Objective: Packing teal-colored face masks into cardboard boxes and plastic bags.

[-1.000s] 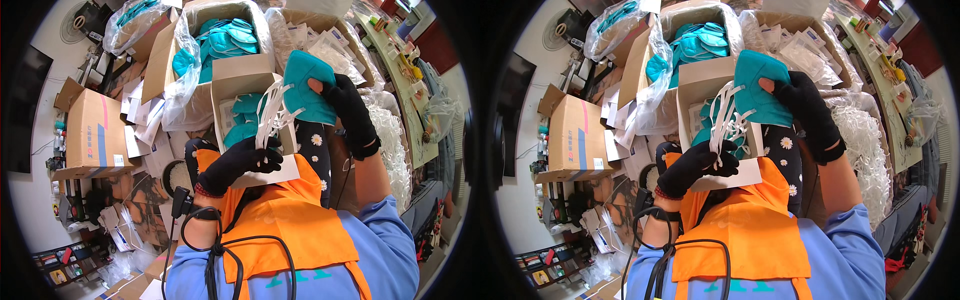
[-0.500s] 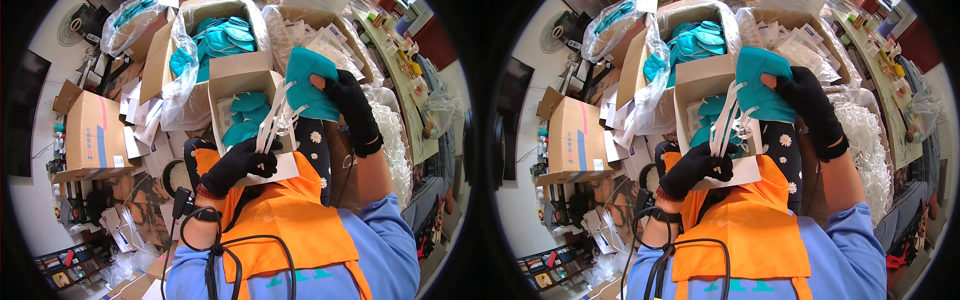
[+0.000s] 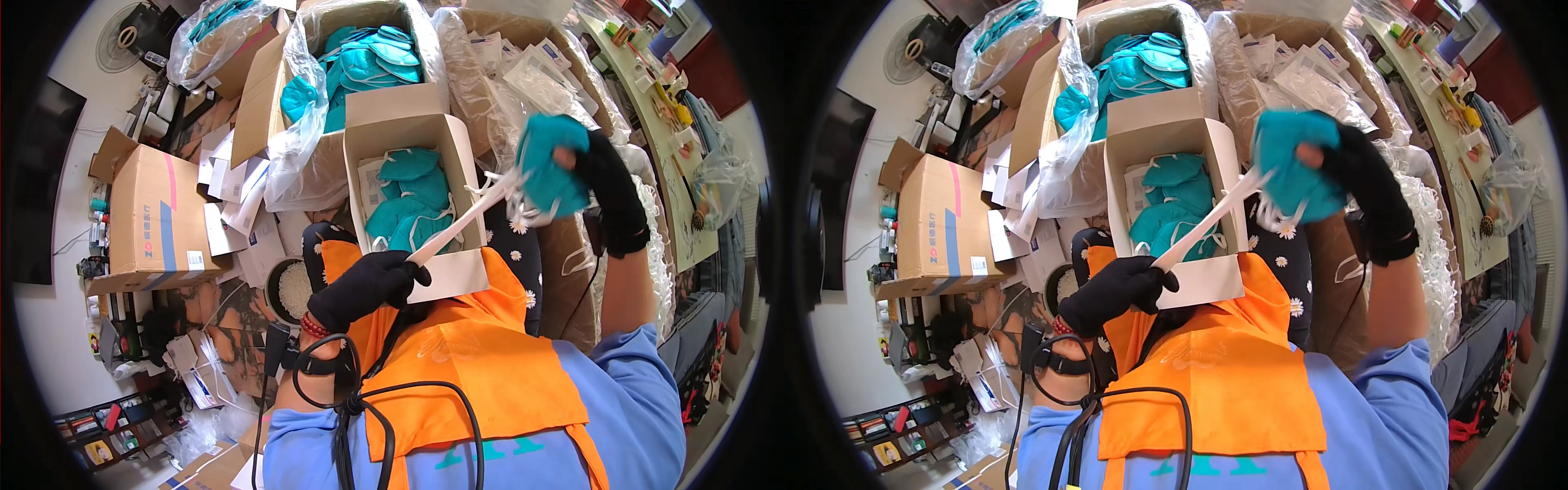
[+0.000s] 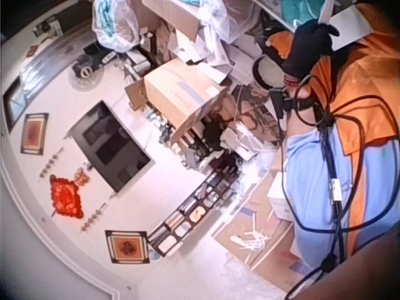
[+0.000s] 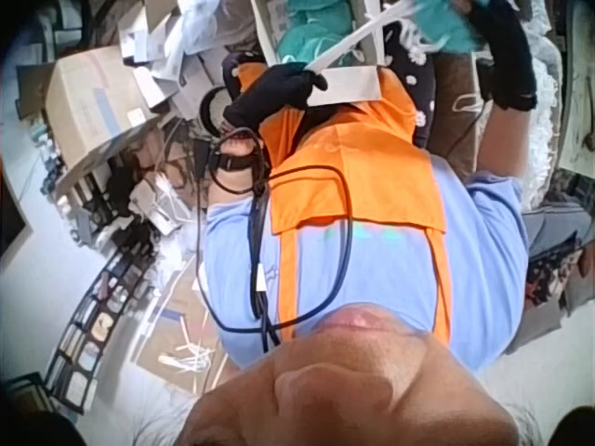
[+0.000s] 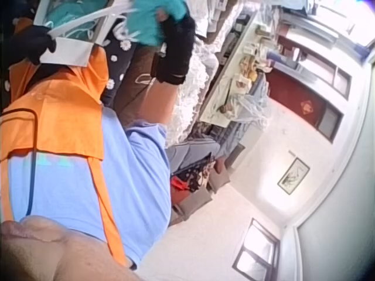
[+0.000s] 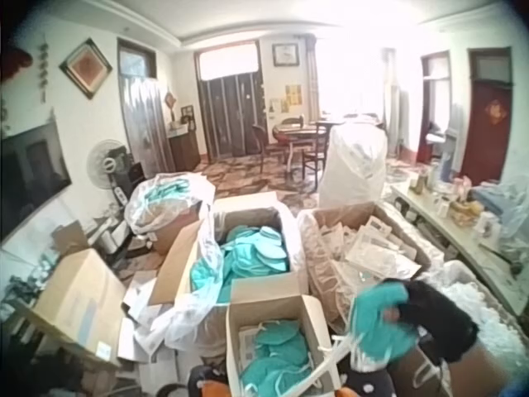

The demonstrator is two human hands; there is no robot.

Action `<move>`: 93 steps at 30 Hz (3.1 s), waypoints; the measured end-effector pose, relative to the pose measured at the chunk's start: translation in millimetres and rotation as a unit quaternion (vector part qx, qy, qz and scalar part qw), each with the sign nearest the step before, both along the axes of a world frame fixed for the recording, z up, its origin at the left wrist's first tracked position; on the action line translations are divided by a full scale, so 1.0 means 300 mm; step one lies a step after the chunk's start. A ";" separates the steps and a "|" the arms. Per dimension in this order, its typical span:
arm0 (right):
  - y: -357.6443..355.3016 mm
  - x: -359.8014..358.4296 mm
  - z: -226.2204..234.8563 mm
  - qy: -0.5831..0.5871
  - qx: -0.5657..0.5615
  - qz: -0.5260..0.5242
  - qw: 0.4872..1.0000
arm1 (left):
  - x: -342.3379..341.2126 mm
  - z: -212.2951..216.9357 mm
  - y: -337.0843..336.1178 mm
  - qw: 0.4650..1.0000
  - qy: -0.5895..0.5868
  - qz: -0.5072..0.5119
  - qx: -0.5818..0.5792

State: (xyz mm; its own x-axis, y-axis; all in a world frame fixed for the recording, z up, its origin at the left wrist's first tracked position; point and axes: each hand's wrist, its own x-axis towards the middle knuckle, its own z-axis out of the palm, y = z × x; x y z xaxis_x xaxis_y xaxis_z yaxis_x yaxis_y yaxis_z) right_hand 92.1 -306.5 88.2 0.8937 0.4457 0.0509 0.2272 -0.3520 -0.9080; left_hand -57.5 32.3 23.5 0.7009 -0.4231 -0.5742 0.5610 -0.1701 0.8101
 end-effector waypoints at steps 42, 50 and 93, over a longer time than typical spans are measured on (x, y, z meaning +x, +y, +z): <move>0.087 -0.328 0.104 0.215 0.090 0.107 0.967 | -0.510 -0.144 0.546 0.795 -0.491 -0.004 0.356; 0.247 -0.299 0.153 0.022 0.070 -0.160 0.984 | -0.640 -0.807 0.793 0.851 -0.184 0.255 0.421; 0.421 -0.132 0.079 0.020 0.155 -0.106 0.982 | -0.002 -0.071 -0.029 0.944 0.024 0.114 -0.307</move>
